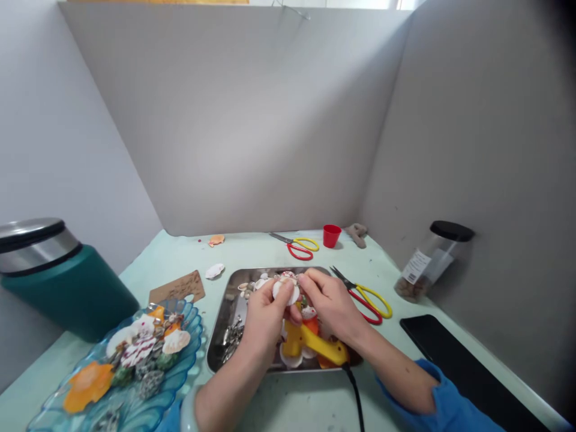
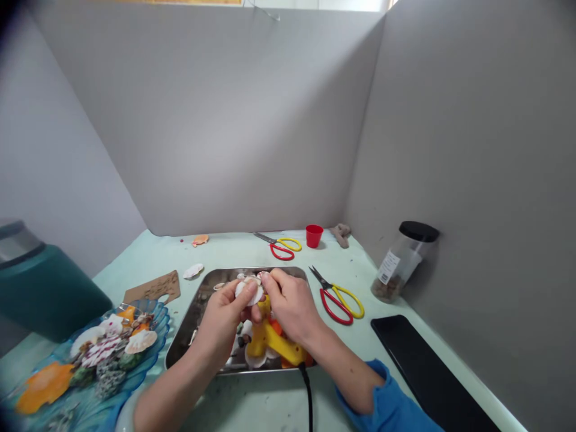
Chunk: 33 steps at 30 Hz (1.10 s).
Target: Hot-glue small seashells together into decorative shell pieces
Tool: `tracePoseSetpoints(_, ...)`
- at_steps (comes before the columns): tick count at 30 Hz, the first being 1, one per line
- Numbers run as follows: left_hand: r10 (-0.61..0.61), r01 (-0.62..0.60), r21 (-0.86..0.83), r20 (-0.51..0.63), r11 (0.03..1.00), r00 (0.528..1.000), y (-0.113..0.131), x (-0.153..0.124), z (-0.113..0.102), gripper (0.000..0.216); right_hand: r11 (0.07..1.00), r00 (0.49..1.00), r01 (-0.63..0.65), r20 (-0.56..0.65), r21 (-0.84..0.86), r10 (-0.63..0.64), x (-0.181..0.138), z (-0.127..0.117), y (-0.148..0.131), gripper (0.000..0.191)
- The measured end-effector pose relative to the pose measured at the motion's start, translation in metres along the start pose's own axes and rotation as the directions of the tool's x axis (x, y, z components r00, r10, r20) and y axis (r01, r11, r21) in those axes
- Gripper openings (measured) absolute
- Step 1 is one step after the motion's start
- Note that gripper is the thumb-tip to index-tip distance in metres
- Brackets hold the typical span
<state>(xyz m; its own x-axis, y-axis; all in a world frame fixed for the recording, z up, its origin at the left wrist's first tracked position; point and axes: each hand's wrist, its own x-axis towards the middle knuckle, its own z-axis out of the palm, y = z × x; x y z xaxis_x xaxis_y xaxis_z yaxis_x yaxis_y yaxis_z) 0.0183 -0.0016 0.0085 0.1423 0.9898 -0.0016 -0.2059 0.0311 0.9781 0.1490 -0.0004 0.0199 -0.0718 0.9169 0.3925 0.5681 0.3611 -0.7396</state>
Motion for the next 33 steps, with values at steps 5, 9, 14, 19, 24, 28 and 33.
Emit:
tracePoseSetpoints(5,-0.067,0.067,-0.049,0.004,0.997,0.998,-0.007,0.003,-0.002,0.029,1.000,1.000,-0.017,0.026,-0.010,0.017,-0.001,0.005,0.008,0.036)
tracePoseSetpoints(9,-0.110,0.110,0.009,-0.053,0.994,0.993,-0.010,0.006,-0.003,0.028,1.000,0.999,-0.019,0.041,-0.021,0.020,-0.003,0.010,0.017,0.034)
tracePoseSetpoints(14,-0.127,0.127,0.008,-0.057,0.992,0.990,-0.011,0.005,-0.002,0.029,1.000,0.999,-0.020,0.035,-0.019,0.021,-0.006,0.012,0.021,0.032)
tracePoseSetpoints(19,-0.112,0.112,-0.053,-0.010,0.992,0.994,-0.012,0.004,-0.001,0.029,1.000,0.999,-0.002,0.036,0.007,0.002,-0.006,0.011,0.022,0.032)
tracePoseSetpoints(24,-0.089,0.087,-0.069,-0.022,0.994,0.996,-0.012,0.004,-0.001,0.029,0.999,0.998,0.019,0.058,0.041,-0.021,-0.005,0.011,0.024,0.032)
tracePoseSetpoints(28,-0.086,0.085,-0.067,-0.010,0.994,0.996,-0.011,0.003,-0.001,0.027,0.998,0.997,0.027,0.066,0.054,-0.030,-0.005,0.010,0.024,0.032)
tracePoseSetpoints(33,-0.069,0.068,-0.045,-0.028,0.997,0.997,-0.011,0.002,-0.001,0.025,0.997,0.997,0.037,0.067,0.062,-0.041,-0.005,0.009,0.023,0.032)
